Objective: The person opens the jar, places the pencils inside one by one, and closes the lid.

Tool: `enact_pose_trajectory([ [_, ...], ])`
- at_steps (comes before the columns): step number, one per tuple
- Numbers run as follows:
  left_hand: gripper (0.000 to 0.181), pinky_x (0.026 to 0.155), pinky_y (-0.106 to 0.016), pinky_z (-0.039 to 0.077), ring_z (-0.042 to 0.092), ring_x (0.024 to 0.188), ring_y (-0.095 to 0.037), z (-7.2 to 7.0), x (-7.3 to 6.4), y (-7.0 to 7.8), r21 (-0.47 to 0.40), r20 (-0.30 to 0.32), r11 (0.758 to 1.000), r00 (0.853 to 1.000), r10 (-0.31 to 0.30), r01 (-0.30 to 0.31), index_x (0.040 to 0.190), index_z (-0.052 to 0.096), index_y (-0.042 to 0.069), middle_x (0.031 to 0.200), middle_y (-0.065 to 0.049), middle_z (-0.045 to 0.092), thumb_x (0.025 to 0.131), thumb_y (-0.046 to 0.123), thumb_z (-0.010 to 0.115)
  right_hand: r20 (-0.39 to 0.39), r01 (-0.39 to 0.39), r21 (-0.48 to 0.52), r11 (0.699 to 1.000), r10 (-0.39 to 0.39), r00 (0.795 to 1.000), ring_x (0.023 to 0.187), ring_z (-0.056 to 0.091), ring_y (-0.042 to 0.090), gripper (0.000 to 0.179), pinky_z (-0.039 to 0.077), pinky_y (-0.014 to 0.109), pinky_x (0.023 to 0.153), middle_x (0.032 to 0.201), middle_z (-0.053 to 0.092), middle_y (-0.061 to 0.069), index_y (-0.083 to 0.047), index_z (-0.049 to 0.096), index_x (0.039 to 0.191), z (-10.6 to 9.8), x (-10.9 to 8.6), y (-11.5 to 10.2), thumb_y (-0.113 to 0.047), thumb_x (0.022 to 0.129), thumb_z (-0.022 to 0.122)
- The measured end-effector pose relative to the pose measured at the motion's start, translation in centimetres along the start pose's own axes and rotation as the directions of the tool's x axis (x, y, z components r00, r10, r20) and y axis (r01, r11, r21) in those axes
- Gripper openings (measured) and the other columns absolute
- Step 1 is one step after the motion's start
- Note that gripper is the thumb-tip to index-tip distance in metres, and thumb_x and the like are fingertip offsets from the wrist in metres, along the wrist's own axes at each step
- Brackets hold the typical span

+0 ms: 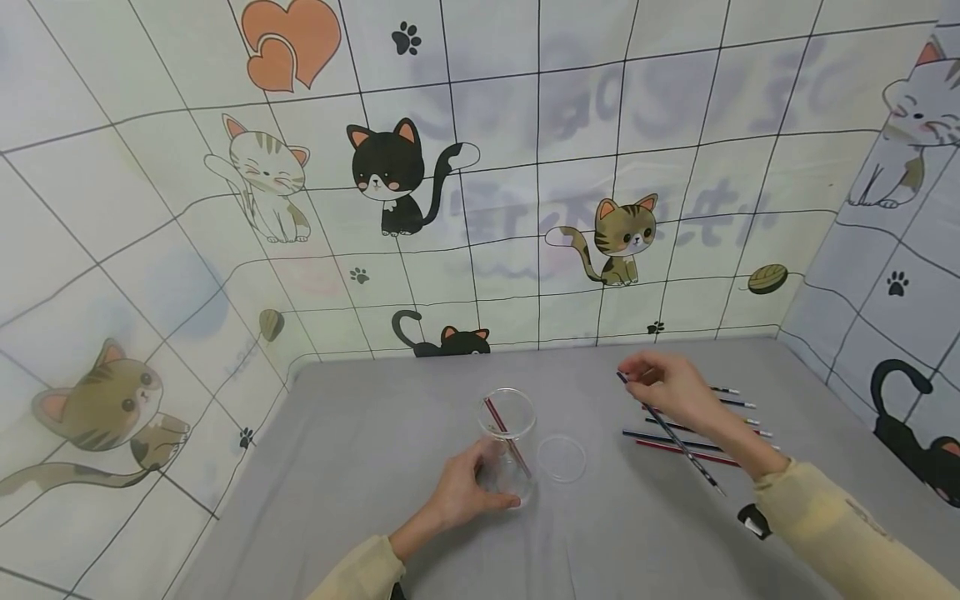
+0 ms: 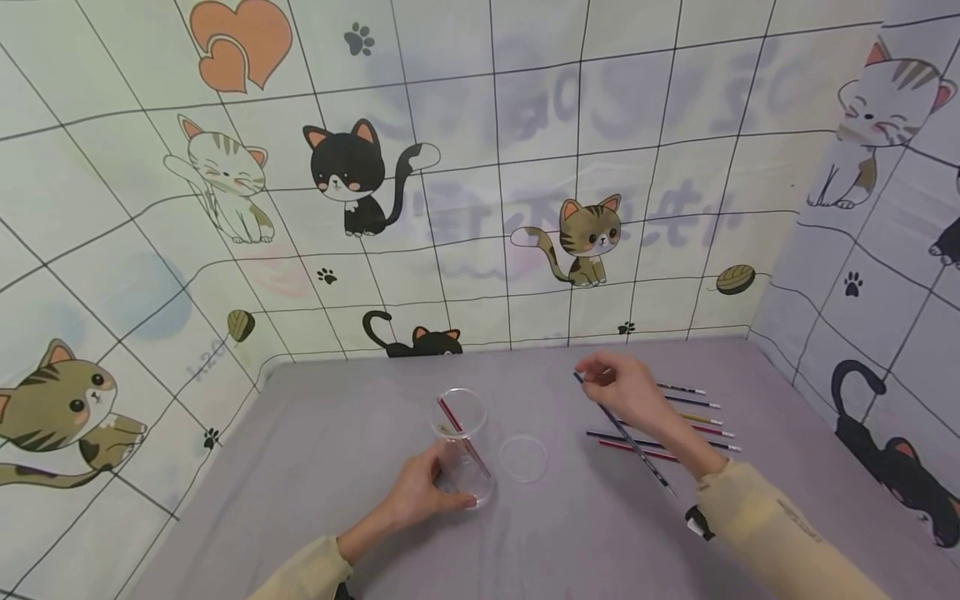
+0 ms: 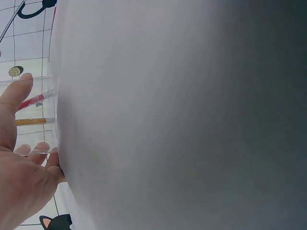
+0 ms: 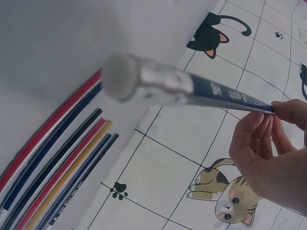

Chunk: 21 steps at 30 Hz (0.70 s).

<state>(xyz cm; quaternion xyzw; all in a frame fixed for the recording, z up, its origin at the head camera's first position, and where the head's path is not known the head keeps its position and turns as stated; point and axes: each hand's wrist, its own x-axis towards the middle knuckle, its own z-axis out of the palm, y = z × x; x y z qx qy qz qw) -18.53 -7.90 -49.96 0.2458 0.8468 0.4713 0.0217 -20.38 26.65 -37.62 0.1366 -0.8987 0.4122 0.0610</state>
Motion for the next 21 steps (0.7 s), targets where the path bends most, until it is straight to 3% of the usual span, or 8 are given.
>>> enact_pose_trajectory([
  [6, 0.072, 0.102, -0.045, 0.047, 0.06, 0.115, -0.023, 0.0, 0.0, 0.0, 0.001, 0.0, 1.0, 1.0, -0.006, 0.006, 0.128, 0.059, 0.013, 0.121, -0.006, 0.065, 0.067, 0.022, 0.095, 0.007, 0.001, 0.002, 1.0, -0.001, 1.0, 0.089, 0.061, 0.026, 0.025, 0.049, 0.03, 0.055, 0.102, 0.065, 0.011, -0.002, 0.065, 0.118, -0.1, 0.6, -1.2, -0.005, 0.094, 0.065],
  [21, 0.067, 0.101, -0.042, 0.048, 0.061, 0.111, -0.02, 0.0, 0.0, 0.0, 0.033, 0.002, 0.999, 1.0, -0.012, 0.012, 0.126, 0.06, 0.016, 0.118, -0.002, 0.065, 0.068, 0.025, 0.094, 0.011, 0.064, 0.041, 0.997, -0.065, 0.998, 0.094, 0.062, 0.025, 0.023, 0.052, 0.035, 0.072, 0.104, 0.064, 0.009, -0.004, 0.066, 0.118, 0.0, 2.5, -4.1, -0.005, 0.095, 0.066],
])
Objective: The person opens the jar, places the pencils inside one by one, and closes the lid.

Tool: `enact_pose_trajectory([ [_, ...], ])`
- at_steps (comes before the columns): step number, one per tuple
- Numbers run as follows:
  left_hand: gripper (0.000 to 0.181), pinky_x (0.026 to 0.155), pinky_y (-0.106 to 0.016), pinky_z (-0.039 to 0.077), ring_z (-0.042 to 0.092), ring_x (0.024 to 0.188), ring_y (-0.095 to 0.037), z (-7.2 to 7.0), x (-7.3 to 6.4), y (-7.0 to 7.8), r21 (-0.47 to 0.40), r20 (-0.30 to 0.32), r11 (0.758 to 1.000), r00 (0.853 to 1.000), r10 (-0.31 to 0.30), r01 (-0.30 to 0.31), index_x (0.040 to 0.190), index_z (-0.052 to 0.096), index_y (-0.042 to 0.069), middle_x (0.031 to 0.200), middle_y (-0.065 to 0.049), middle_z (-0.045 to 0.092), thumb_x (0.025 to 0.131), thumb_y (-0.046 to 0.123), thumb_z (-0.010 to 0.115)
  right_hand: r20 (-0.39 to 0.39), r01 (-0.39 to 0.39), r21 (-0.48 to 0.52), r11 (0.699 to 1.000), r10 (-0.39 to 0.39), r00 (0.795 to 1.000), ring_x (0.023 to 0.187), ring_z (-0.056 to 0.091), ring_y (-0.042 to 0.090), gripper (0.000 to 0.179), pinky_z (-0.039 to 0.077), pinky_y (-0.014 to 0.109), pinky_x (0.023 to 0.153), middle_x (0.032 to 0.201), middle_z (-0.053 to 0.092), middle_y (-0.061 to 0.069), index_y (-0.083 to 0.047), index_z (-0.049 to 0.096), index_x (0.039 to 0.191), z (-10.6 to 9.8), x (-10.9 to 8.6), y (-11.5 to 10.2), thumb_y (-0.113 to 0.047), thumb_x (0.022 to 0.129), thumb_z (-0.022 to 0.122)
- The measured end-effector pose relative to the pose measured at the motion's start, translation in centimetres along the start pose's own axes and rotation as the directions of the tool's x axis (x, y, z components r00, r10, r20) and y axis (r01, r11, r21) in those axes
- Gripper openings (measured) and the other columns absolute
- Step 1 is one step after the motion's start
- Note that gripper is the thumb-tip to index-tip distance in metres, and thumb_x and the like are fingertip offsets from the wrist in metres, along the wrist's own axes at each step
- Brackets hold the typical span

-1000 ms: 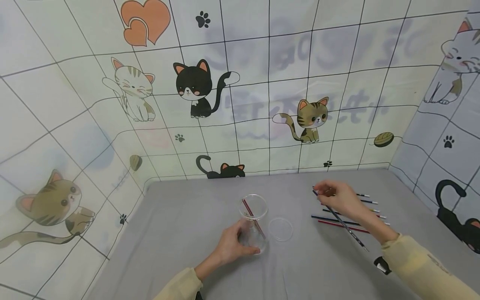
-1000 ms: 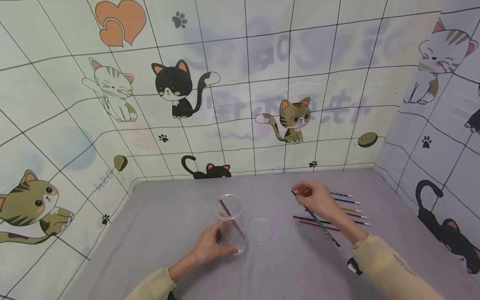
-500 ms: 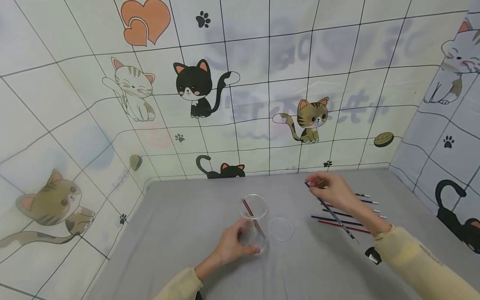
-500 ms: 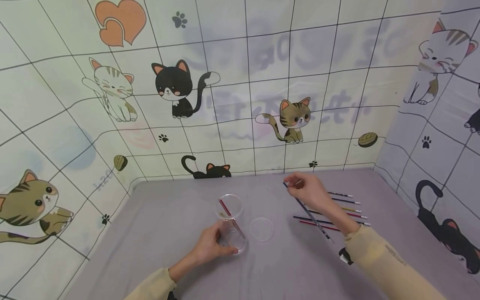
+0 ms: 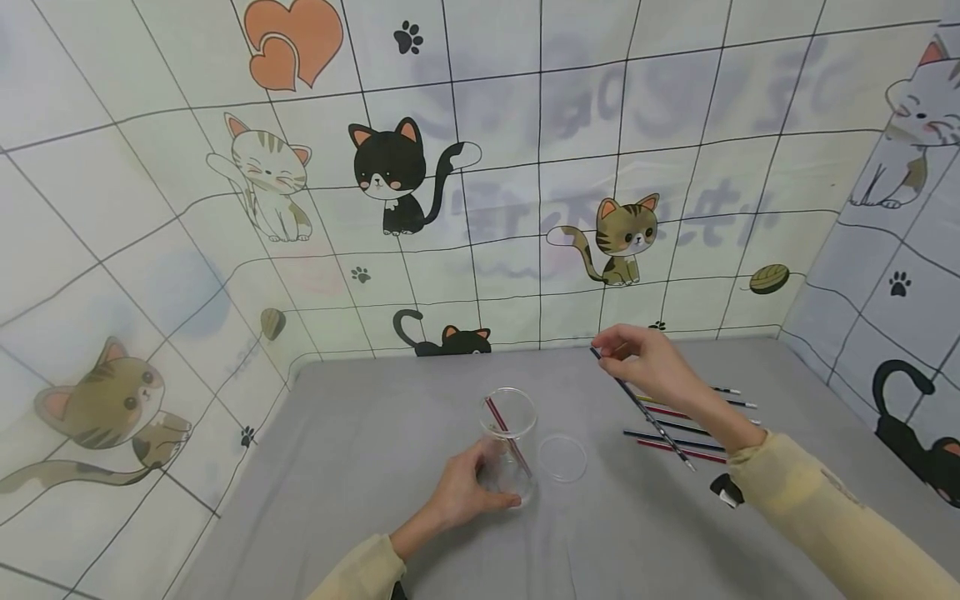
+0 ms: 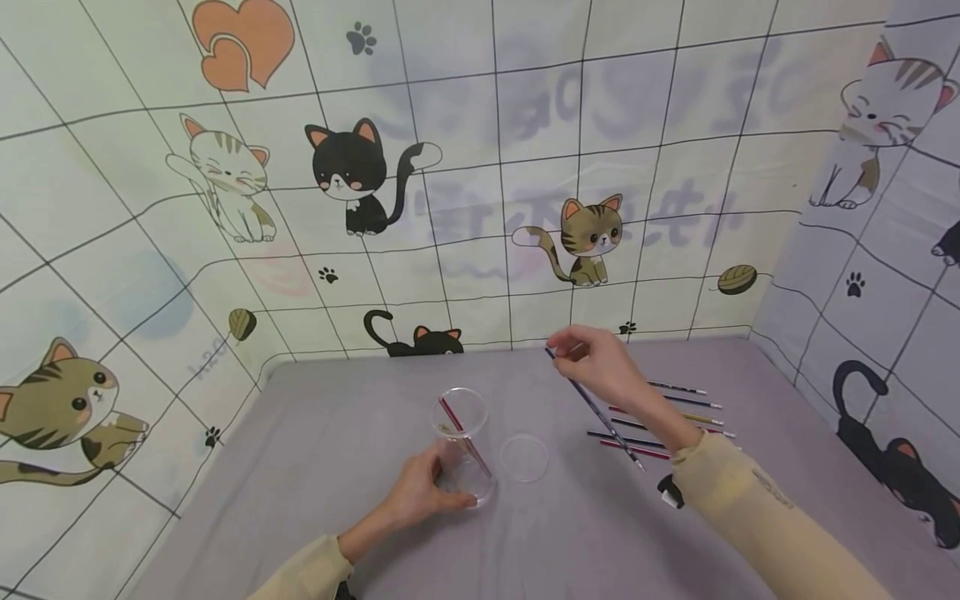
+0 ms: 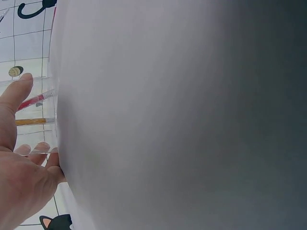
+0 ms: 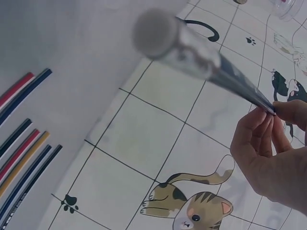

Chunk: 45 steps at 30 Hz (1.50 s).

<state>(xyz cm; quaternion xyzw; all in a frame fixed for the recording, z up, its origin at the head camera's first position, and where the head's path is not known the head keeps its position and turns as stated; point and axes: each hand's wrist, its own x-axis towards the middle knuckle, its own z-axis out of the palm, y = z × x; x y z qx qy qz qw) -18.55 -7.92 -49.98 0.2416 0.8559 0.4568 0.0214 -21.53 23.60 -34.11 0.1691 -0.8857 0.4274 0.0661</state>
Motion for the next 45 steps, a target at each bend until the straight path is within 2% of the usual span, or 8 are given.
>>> enact_pose_trajectory([
  [14, 0.068, 0.101, -0.042, 0.048, 0.06, 0.111, -0.021, 0.0, 0.0, -0.1, 0.008, -0.001, 1.0, 1.0, 0.01, -0.01, 0.126, 0.06, 0.014, 0.119, -0.004, 0.065, 0.068, 0.024, 0.094, 0.014, 0.057, 0.08, 0.995, -0.059, 0.998, 0.094, 0.062, 0.024, 0.022, 0.052, 0.032, 0.073, 0.101, 0.064, 0.009, -0.003, 0.066, 0.118, 0.4, 1.9, -3.5, -0.006, 0.095, 0.065],
  [24, 0.068, 0.101, -0.041, 0.048, 0.06, 0.111, -0.02, -0.1, 0.0, -0.1, -0.004, 0.002, 1.0, 1.0, 0.009, -0.009, 0.126, 0.06, 0.015, 0.119, -0.002, 0.065, 0.068, 0.024, 0.094, -0.034, 0.079, 0.173, 0.982, -0.074, 0.997, 0.096, 0.061, 0.022, 0.024, 0.052, 0.027, 0.074, 0.104, 0.066, 0.011, -0.003, 0.066, 0.119, 0.8, 3.3, -5.8, -0.007, 0.095, 0.067],
  [29, 0.066, 0.099, -0.04, 0.049, 0.061, 0.109, -0.02, -0.1, -0.1, 0.0, -0.014, -0.001, 1.0, 1.0, 0.012, -0.012, 0.124, 0.061, 0.015, 0.117, -0.002, 0.066, 0.068, 0.025, 0.094, -0.046, 0.087, 0.215, 0.973, -0.079, 0.996, 0.096, 0.062, 0.022, 0.025, 0.053, 0.026, 0.073, 0.103, 0.065, 0.013, -0.002, 0.066, 0.119, 1.0, 3.9, -6.7, -0.005, 0.094, 0.067],
  [36, 0.066, 0.1, -0.044, 0.049, 0.061, 0.111, -0.024, -0.1, -0.1, -0.1, -0.002, -0.011, 0.999, 0.999, 0.053, -0.053, 0.125, 0.061, 0.012, 0.119, -0.005, 0.066, 0.069, 0.024, 0.094, -0.058, 0.123, 0.268, 0.956, -0.111, 0.992, 0.092, 0.062, 0.021, 0.024, 0.056, 0.027, 0.073, 0.101, 0.064, 0.014, 0.0, 0.065, 0.117, 1.5, 4.7, -7.9, -0.001, 0.093, 0.066],
  [45, 0.069, 0.099, -0.042, 0.05, 0.061, 0.11, -0.023, -0.1, 0.0, -0.1, 0.002, -0.01, 0.999, 0.999, 0.047, -0.047, 0.127, 0.06, 0.011, 0.118, -0.005, 0.066, 0.068, 0.024, 0.094, -0.085, 0.142, 0.337, 0.931, -0.12, 0.989, 0.089, 0.062, 0.02, 0.024, 0.056, 0.028, 0.074, 0.1, 0.063, 0.013, 0.001, 0.065, 0.117, 2.2, 5.3, -9.4, 0.0, 0.093, 0.066],
])
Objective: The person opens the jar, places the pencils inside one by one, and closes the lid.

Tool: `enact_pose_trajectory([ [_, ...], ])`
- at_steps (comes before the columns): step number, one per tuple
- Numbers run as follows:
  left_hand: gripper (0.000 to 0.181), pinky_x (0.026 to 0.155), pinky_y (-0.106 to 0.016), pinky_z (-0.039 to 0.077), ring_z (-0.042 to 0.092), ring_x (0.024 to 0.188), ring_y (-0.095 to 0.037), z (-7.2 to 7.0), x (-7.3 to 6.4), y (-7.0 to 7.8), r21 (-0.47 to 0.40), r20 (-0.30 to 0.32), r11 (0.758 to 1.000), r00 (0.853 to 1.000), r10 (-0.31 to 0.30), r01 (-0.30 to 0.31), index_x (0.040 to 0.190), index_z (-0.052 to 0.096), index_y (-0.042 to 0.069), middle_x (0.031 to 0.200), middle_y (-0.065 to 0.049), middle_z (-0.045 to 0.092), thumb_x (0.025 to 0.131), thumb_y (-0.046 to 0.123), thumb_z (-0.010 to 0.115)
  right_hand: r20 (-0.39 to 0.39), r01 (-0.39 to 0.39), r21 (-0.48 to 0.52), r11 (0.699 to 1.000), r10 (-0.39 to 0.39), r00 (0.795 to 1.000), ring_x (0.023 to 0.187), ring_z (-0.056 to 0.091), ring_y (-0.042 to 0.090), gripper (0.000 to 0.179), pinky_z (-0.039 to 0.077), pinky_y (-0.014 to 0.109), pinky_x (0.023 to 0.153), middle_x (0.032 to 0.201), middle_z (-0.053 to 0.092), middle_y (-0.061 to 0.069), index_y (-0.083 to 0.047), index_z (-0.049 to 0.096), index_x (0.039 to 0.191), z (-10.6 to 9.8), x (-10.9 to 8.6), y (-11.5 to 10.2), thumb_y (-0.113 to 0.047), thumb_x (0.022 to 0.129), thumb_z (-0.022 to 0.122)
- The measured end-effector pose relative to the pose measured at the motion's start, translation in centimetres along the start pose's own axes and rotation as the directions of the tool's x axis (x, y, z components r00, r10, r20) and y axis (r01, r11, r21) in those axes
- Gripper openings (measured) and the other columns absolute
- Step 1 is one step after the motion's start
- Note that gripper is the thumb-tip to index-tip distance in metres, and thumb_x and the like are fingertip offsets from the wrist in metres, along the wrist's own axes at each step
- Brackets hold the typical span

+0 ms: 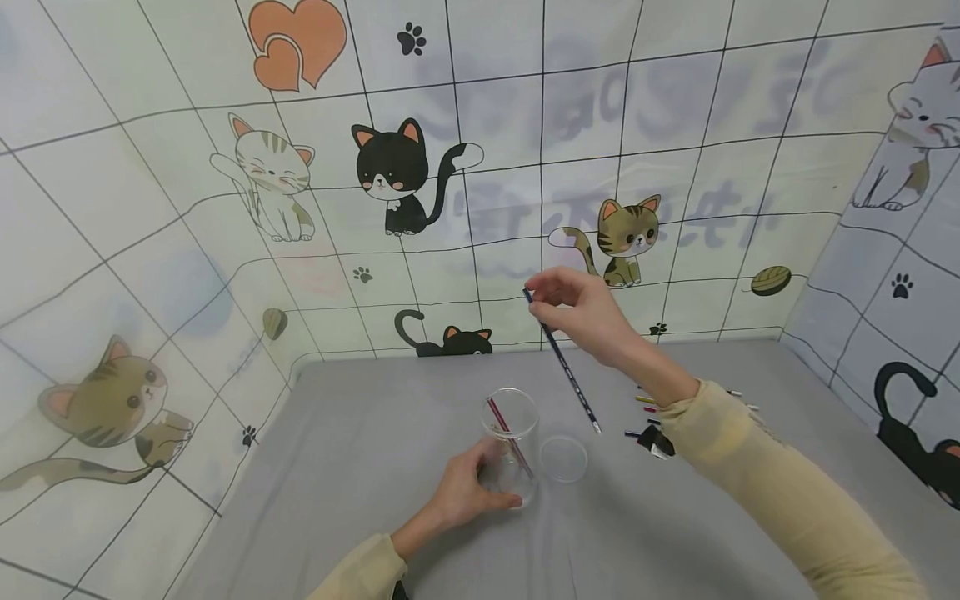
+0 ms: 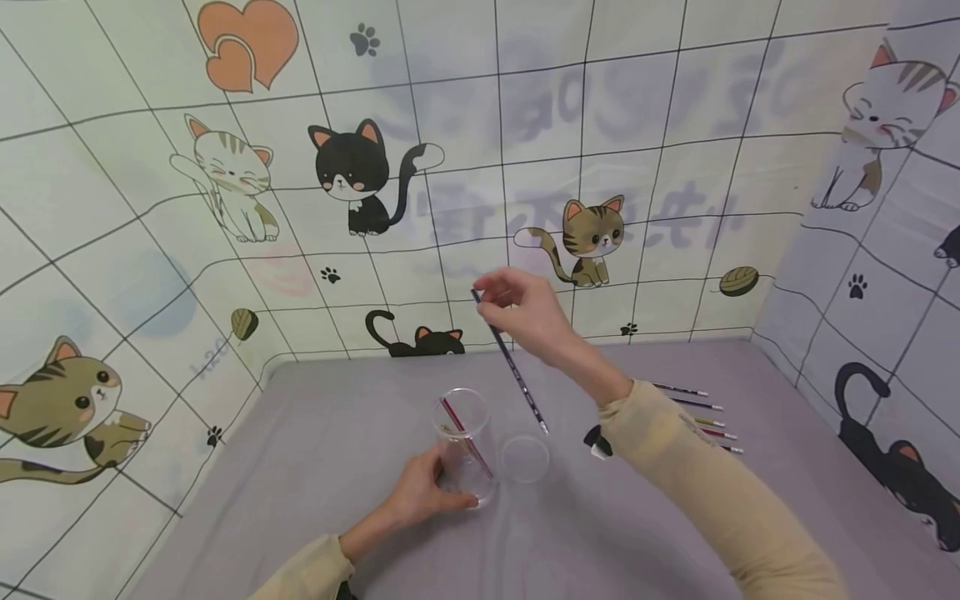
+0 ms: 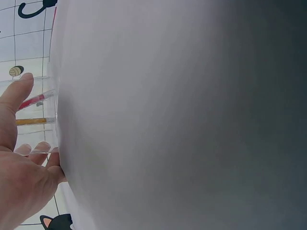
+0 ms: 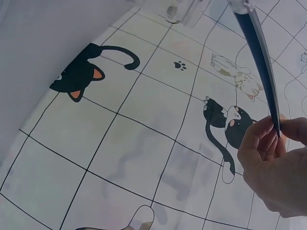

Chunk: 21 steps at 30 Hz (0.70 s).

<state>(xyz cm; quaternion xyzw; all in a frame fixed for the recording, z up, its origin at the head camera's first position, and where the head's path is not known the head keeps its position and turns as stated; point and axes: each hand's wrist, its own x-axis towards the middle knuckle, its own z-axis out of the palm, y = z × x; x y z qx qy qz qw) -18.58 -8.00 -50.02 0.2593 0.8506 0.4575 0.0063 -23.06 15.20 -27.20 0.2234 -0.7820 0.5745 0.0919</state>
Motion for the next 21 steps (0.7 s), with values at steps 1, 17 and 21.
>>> enact_pose_trajectory([
  [1, 0.069, 0.099, -0.042, 0.05, 0.062, 0.11, -0.023, 0.0, 0.0, 0.0, -0.001, 0.001, 1.0, 1.0, -0.002, 0.002, 0.127, 0.06, 0.011, 0.118, -0.005, 0.066, 0.068, 0.023, 0.094, -0.002, 0.004, 0.001, 1.0, -0.004, 1.0, 0.088, 0.062, 0.02, 0.024, 0.056, 0.028, 0.074, 0.1, 0.063, 0.013, 0.001, 0.065, 0.117, 0.1, 0.1, -0.1, 0.0, 0.093, 0.066],
  [17, 0.07, 0.098, -0.042, 0.05, 0.062, 0.11, -0.024, -0.1, 0.1, 0.1, -0.001, 0.01, 1.0, 1.0, -0.022, 0.022, 0.129, 0.059, 0.015, 0.12, -0.007, 0.066, 0.069, 0.024, 0.094, -0.067, 0.094, 0.065, 0.993, -0.089, 0.994, 0.085, 0.06, 0.021, 0.024, 0.056, 0.03, 0.07, 0.095, 0.063, 0.012, 0.002, 0.063, 0.117, 2.1, 1.2, -2.3, 0.003, 0.092, 0.065],
  [21, 0.07, 0.098, -0.041, 0.05, 0.062, 0.109, -0.023, -0.1, 0.1, 0.1, 0.001, 0.01, 1.0, 1.0, -0.019, 0.019, 0.129, 0.059, 0.015, 0.119, -0.006, 0.066, 0.069, 0.024, 0.094, -0.088, 0.134, 0.068, 0.989, -0.128, 0.988, 0.084, 0.06, 0.02, 0.024, 0.056, 0.03, 0.07, 0.095, 0.062, 0.011, 0.002, 0.062, 0.117, 2.4, 1.3, -2.6, 0.003, 0.092, 0.065],
])
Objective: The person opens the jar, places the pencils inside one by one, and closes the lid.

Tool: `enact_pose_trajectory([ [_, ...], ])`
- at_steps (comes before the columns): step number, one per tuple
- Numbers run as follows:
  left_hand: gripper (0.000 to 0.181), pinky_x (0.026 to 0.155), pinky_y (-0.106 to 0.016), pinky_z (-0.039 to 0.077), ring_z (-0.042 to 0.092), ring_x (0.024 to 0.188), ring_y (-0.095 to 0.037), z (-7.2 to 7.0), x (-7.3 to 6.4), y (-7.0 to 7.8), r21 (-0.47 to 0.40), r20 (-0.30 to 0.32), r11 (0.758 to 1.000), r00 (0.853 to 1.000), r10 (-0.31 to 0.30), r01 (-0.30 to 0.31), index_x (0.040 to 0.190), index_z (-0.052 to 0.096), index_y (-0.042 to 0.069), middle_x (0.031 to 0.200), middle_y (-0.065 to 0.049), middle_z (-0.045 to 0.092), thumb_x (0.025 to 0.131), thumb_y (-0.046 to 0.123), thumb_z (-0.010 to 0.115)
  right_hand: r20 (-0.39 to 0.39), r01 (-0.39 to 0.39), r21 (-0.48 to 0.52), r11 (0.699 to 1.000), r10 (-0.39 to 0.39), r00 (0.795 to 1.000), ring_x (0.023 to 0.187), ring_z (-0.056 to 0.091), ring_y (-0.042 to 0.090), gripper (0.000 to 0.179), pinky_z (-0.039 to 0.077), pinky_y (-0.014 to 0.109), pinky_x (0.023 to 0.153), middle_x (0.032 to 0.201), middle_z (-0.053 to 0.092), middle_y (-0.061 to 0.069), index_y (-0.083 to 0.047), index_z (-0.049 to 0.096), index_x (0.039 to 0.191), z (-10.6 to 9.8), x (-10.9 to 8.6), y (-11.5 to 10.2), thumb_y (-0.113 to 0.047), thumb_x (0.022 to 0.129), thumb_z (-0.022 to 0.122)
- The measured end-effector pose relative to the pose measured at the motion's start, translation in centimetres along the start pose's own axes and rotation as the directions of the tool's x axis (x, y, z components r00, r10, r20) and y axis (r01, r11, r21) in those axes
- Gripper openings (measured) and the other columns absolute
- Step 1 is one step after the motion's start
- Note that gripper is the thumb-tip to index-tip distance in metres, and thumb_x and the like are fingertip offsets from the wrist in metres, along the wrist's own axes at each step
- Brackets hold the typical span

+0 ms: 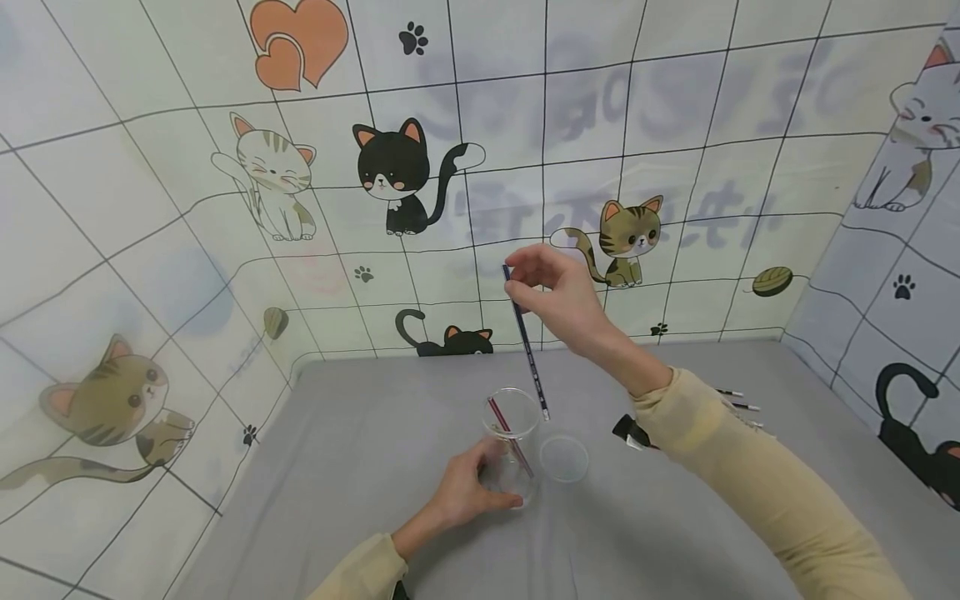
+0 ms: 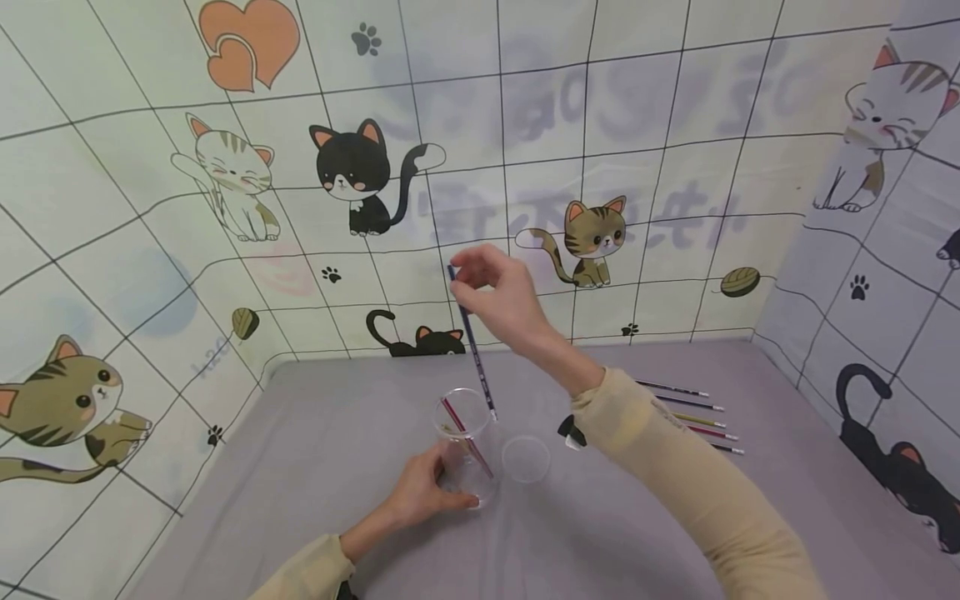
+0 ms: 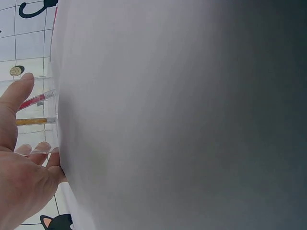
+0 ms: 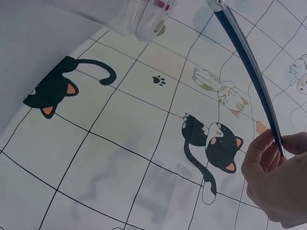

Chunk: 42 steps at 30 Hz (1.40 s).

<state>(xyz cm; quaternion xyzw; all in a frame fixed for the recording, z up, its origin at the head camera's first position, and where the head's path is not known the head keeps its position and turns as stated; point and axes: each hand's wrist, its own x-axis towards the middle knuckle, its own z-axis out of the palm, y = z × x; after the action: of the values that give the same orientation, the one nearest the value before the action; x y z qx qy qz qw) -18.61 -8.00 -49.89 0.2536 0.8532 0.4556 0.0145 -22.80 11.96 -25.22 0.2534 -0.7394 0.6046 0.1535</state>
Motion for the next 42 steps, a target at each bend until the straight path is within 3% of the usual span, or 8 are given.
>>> enact_pose_trajectory([
  [8, 0.069, 0.097, -0.042, 0.051, 0.062, 0.107, -0.025, 0.1, 0.0, -0.1, 0.004, -0.006, 1.0, 1.0, 0.019, -0.019, 0.128, 0.06, 0.013, 0.118, -0.008, 0.067, 0.068, 0.023, 0.094, -0.056, 0.078, 0.041, 0.996, -0.076, 0.996, 0.082, 0.06, 0.02, 0.023, 0.055, 0.026, 0.069, 0.094, 0.061, 0.013, 0.005, 0.061, 0.114, 0.6, 0.2, 0.0, 0.004, 0.091, 0.065],
  [20, 0.071, 0.098, -0.045, 0.05, 0.062, 0.111, -0.029, 0.0, 0.0, 0.0, -0.016, -0.002, 1.0, 1.0, 0.018, -0.018, 0.13, 0.059, 0.013, 0.121, -0.011, 0.066, 0.069, 0.024, 0.093, -0.034, 0.067, -0.014, 0.998, -0.067, 0.997, 0.088, 0.061, 0.023, 0.022, 0.05, 0.027, 0.07, 0.094, 0.062, 0.012, 0.002, 0.062, 0.112, 2.2, -0.7, 1.6, 0.004, 0.091, 0.066],
  [35, 0.073, 0.096, -0.043, 0.051, 0.062, 0.11, -0.026, 0.0, -0.1, 0.0, -0.008, -0.009, 0.999, 0.999, 0.031, -0.031, 0.132, 0.058, 0.012, 0.119, -0.011, 0.066, 0.07, 0.027, 0.093, 0.059, -0.04, -0.07, 0.997, 0.044, 0.997, 0.085, 0.063, 0.022, 0.022, 0.052, 0.029, 0.068, 0.092, 0.064, 0.007, -0.003, 0.064, 0.111, 3.9, -3.0, 4.3, 0.002, 0.09, 0.068],
  [42, 0.07, 0.094, -0.041, 0.052, 0.061, 0.104, -0.021, -0.1, -0.1, -0.1, -0.007, -0.004, 1.0, 1.0, 0.025, -0.025, 0.13, 0.058, 0.014, 0.113, -0.006, 0.066, 0.071, 0.029, 0.093, 0.11, -0.05, -0.067, 0.996, 0.058, 0.992, 0.082, 0.062, 0.024, 0.019, 0.053, 0.029, 0.066, 0.091, 0.065, 0.008, -0.001, 0.063, 0.109, 4.2, -3.8, 5.3, 0.003, 0.091, 0.067],
])
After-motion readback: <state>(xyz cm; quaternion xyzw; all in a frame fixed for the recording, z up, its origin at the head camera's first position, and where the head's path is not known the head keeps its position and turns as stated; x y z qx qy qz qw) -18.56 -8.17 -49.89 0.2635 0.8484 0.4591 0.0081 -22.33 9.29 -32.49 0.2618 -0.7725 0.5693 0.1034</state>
